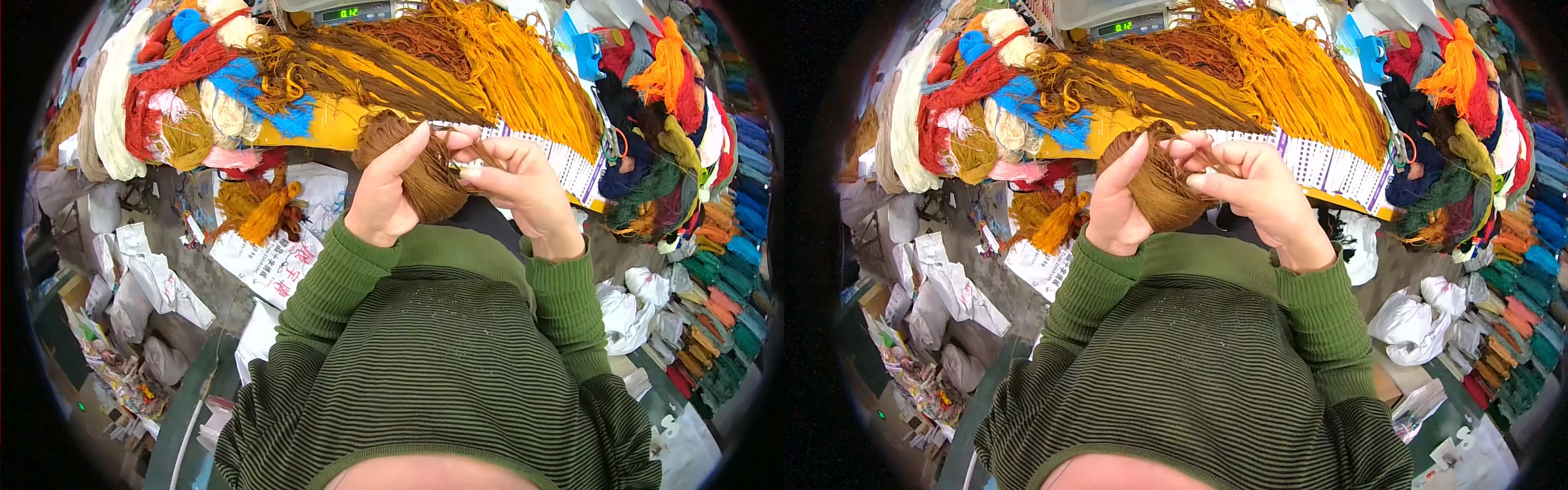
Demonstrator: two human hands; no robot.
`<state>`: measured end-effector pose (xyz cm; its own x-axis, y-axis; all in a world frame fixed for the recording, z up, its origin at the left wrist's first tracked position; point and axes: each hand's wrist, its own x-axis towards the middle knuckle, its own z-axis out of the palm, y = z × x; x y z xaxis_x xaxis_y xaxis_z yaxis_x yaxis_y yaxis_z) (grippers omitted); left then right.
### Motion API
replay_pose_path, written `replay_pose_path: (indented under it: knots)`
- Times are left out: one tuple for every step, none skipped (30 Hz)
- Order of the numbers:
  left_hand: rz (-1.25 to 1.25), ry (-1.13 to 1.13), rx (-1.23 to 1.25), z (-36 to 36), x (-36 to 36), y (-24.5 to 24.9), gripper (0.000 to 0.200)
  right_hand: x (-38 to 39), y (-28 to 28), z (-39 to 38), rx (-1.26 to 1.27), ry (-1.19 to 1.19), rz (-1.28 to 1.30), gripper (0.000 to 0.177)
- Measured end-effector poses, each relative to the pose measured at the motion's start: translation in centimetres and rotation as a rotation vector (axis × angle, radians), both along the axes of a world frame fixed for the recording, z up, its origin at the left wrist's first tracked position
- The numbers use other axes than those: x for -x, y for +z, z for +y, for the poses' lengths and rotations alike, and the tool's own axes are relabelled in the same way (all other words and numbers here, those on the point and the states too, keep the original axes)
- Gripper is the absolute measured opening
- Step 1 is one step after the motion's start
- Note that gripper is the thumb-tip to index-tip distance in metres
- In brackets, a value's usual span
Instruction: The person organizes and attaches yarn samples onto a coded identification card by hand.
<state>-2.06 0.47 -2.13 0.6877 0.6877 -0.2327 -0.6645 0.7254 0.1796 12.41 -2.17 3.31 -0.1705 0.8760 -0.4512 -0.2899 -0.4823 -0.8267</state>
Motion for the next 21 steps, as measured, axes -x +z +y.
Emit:
replay_pose_path:
  knots:
    - [0.012, 0.001, 0.001, -0.1, -0.1, -0.2, 0.033, -0.1, -0.6, -0.2, -0.035, 0.029, -0.056, 0.015]
    - [0.023, 0.003, 0.003, -0.2, -0.1, -0.3, 0.033, -0.2, -1.1, -0.4, -0.069, 0.058, -0.112, 0.015]
    - [0.025, 0.004, 0.009, -0.2, -0.2, -0.3, 0.033, -0.6, -1.5, -0.5, -0.015, 0.098, -0.149, 0.012]
    - [0.026, 0.007, 0.014, -0.3, -0.3, -0.3, 0.032, -0.6, -1.4, -0.5, -0.007, 0.060, -0.086, 0.011]
    - [0.027, 0.009, 0.019, -0.3, -0.3, -0.4, 0.032, -0.6, -1.2, -0.5, 0.000, 0.023, -0.023, 0.011]
    - [0.086, -0.010, -0.017, -0.4, -0.4, -0.4, 0.034, -0.7, -1.1, -0.6, 0.007, -0.015, 0.040, 0.011]
    - [0.145, -0.031, -0.054, -0.5, -0.4, -0.3, 0.035, -0.9, -1.1, -0.7, 0.006, -0.053, 0.052, 0.010]
    - [0.204, -0.052, -0.093, -0.6, -0.4, -0.3, 0.037, -1.3, -1.1, -0.8, 0.004, -0.092, 0.064, 0.009]
    - [0.271, -0.043, -0.161, -0.9, -0.7, -0.3, 0.036, -1.5, -1.1, -0.8, 0.002, -0.134, 0.076, 0.008]
    - [0.337, -0.037, -0.231, -1.4, -1.0, -0.3, 0.036, -1.7, -1.4, -0.9, -0.136, -0.206, 0.012, 0.006]
    - [0.335, -0.102, -0.238, -1.7, -1.0, -0.7, 0.029, -1.8, -1.9, -1.1, -0.272, -0.279, -0.056, 0.005]
    - [0.365, -0.120, -0.441, -1.2, -0.9, -1.8, 0.025, -2.1, -2.3, -1.3, -0.405, -0.352, -0.127, 0.003]
    - [0.390, -0.136, -0.642, -0.3, -0.6, -3.3, 0.020, -2.9, -1.5, -1.2, -0.324, -0.425, 0.070, 0.003]
    - [0.361, -0.039, -0.520, 0.1, -0.4, -2.9, 0.014, -4.4, -1.3, -1.3, -0.304, -0.476, 0.200, 0.006]
    - [0.328, 0.063, -0.407, 0.5, -0.2, -2.5, 0.009, -6.4, -1.2, -1.6, -0.281, -0.494, 0.352, 0.007]
    - [-0.025, 0.180, -0.095, 1.6, 0.2, -2.3, 0.016, -8.6, -1.3, -2.1, -0.258, -0.511, 0.508, 0.008]
    - [-0.277, 0.248, 0.087, 3.2, 1.9, -4.6, 0.027, -10.8, -1.9, -2.7, -0.249, -0.545, 0.639, 0.006]
    - [-0.584, 0.189, 0.407, 4.7, 4.2, -6.3, 0.030, -13.2, -2.6, -3.3, -0.245, -0.573, 0.772, 0.006]
    - [-0.497, 0.275, 0.426, 5.2, 7.3, -8.4, 0.030, -16.1, -3.6, -4.1, -0.221, -0.611, 0.746, 0.005]
    - [-0.404, 0.356, 0.444, 5.7, 10.4, -10.4, 0.030, -19.4, -4.8, -5.0, -0.196, -0.647, 0.723, 0.006]
    - [-0.211, 0.422, 0.428, 6.2, 13.6, -12.2, 0.021, -23.6, -6.3, -6.0, -0.121, -0.728, 0.658, 0.007]
